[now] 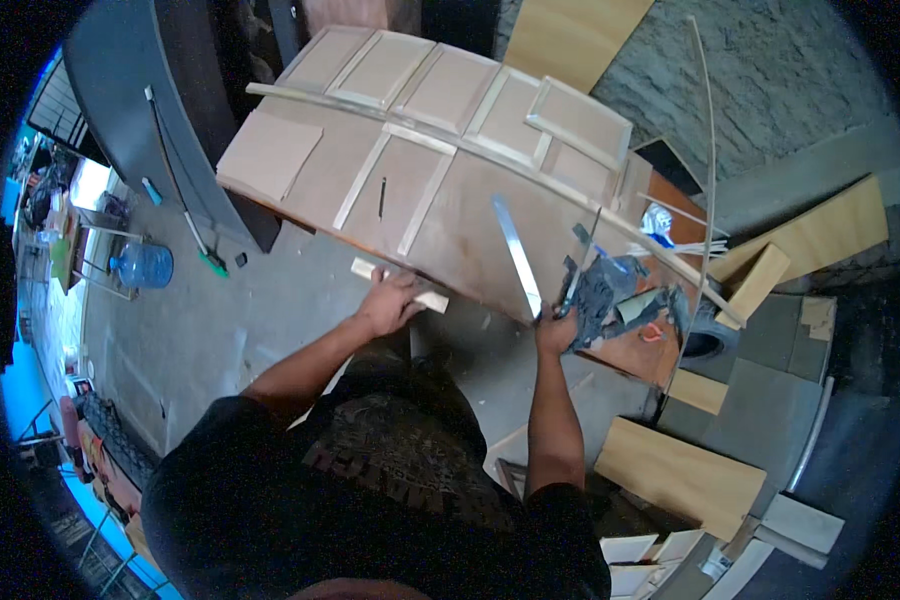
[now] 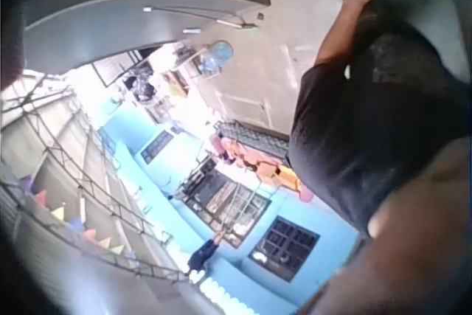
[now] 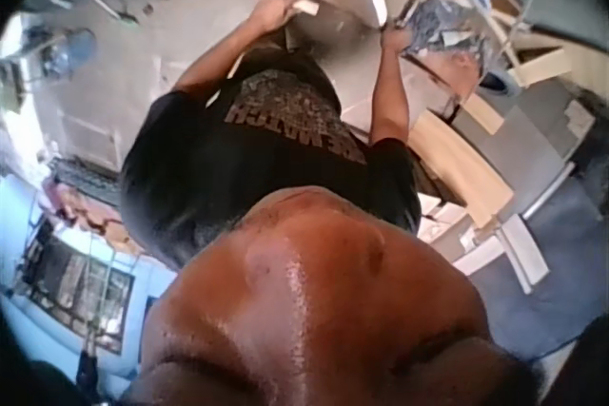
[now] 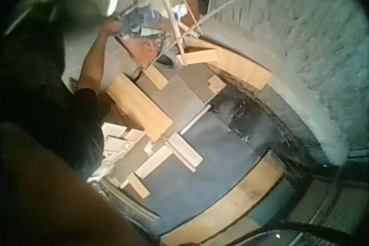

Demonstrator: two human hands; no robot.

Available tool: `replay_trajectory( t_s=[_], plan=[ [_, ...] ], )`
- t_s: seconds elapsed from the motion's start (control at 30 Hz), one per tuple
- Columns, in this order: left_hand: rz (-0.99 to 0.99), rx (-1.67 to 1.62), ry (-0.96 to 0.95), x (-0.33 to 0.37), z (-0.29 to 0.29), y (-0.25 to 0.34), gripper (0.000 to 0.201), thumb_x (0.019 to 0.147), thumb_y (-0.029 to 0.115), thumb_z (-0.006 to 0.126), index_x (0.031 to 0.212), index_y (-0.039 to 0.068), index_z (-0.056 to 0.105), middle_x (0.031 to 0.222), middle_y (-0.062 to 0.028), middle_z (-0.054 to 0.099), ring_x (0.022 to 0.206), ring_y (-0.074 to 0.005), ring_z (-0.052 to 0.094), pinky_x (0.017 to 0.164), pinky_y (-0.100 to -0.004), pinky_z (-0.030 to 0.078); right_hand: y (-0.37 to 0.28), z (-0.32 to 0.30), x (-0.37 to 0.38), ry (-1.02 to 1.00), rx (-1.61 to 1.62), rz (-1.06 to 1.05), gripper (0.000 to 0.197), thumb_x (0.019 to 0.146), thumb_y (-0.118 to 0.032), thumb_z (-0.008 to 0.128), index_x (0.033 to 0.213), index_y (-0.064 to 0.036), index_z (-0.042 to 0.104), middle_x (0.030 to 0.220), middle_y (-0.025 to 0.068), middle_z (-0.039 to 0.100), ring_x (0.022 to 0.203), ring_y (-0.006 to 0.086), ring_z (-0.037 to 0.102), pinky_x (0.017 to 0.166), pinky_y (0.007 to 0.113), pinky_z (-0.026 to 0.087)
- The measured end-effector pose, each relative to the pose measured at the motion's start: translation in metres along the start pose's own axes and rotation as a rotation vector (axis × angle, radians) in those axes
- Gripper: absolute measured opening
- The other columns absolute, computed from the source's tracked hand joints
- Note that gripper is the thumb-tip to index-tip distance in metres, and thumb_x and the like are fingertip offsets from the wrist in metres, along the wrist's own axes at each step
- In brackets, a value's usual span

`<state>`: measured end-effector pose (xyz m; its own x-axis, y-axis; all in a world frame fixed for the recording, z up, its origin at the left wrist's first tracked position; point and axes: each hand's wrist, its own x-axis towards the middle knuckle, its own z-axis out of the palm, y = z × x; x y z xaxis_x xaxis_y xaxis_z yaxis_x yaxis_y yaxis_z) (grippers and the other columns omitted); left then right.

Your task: Measure and assemble a wooden picture frame components.

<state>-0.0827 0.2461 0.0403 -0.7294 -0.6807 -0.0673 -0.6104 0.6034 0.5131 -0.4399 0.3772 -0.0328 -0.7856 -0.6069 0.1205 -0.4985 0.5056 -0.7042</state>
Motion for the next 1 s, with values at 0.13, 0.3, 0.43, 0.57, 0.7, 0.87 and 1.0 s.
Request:
replay_trajectory(
  t_s=[0.13,0.3,0.43,0.57,0.7,0.87,1.0],
  plan=[
    [0.154,0.087,-0.055,0.039,0.016,0.008,0.040,0.094,0.024,0.068,0.133,0.018,0.068,0.131,-0.0056,0.062,0.138,-0.0269,0.049,0.119,-0.0607,0.025,-0.001,0.002,-0.024,0.116,-0.091,-0.176,0.045,0.093,-0.041,0.079,0.090,-0.0007,0.059,0.078,0.0166,0.061,0.073,0.0372,0.061,0.070,0.049,0.047],
    [0.285,0.223,-0.155,0.093,0.049,0.017,0.041,0.092,0.021,0.068,0.133,0.021,0.068,0.137,-0.0042,0.060,0.144,-0.0243,0.045,0.124,-0.0611,0.020,-0.029,-0.011,-0.087,-0.247,0.238,0.130,0.032,0.103,-0.031,0.068,0.095,-0.0009,0.060,0.079,0.0104,0.070,0.079,0.0236,0.071,0.072,0.040,0.053],
    [0.295,0.340,-0.156,0.129,0.054,0.007,0.042,0.092,0.018,0.065,0.134,0.026,0.069,0.142,-0.0034,0.059,0.151,-0.0240,0.038,0.121,-0.0700,0.021,-0.039,-0.010,-0.135,-0.212,0.265,0.044,0.037,0.106,-0.039,0.062,0.102,-0.0015,0.063,0.081,0.0143,0.070,0.067,0.0276,0.067,0.066,0.045,0.052],
    [0.240,0.315,-0.166,0.150,0.055,0.002,0.047,0.094,0.017,0.063,0.138,0.032,0.066,0.153,-0.0080,0.048,0.155,-0.0308,0.030,0.120,-0.0738,0.020,-0.026,-0.009,-0.157,-0.318,0.290,0.095,0.038,0.110,-0.035,0.056,0.111,0.0020,0.064,0.087,0.0163,0.071,0.077,0.0336,0.070,0.069,0.048,0.053],
    [0.149,0.169,-0.197,0.149,0.061,0.001,0.050,0.097,0.031,0.061,0.147,0.035,0.058,0.161,-0.0104,0.037,0.158,-0.0365,0.022,0.119,-0.0782,0.015,-0.034,0.001,-0.159,-0.317,0.296,0.041,0.038,0.110,-0.025,0.053,0.134,0.0038,0.059,0.113,0.0242,0.071,0.100,0.0377,0.071,0.087,0.047,0.054],
    [0.135,0.146,-0.024,0.151,0.079,-0.005,0.058,0.099,0.037,0.060,0.156,0.030,0.049,0.164,-0.0179,0.033,0.157,-0.0470,0.017,0.123,-0.0728,0.015,-0.035,0.026,-0.151,-0.285,0.317,-0.088,0.046,0.109,-0.020,0.052,0.149,0.0035,0.050,0.137,0.0289,0.062,0.123,0.0422,0.064,0.106,0.045,0.049],
    [0.130,0.056,0.041,0.160,0.083,-0.009,0.062,0.099,0.038,0.059,0.158,0.023,0.045,0.163,-0.0252,0.030,0.155,-0.0522,0.016,0.127,-0.0626,0.018,-0.036,0.036,-0.142,-0.302,0.344,-0.103,0.047,0.109,-0.019,0.052,0.150,0.0038,0.048,0.140,0.0286,0.060,0.125,0.0434,0.062,0.107,0.046,0.048]
  ],
)
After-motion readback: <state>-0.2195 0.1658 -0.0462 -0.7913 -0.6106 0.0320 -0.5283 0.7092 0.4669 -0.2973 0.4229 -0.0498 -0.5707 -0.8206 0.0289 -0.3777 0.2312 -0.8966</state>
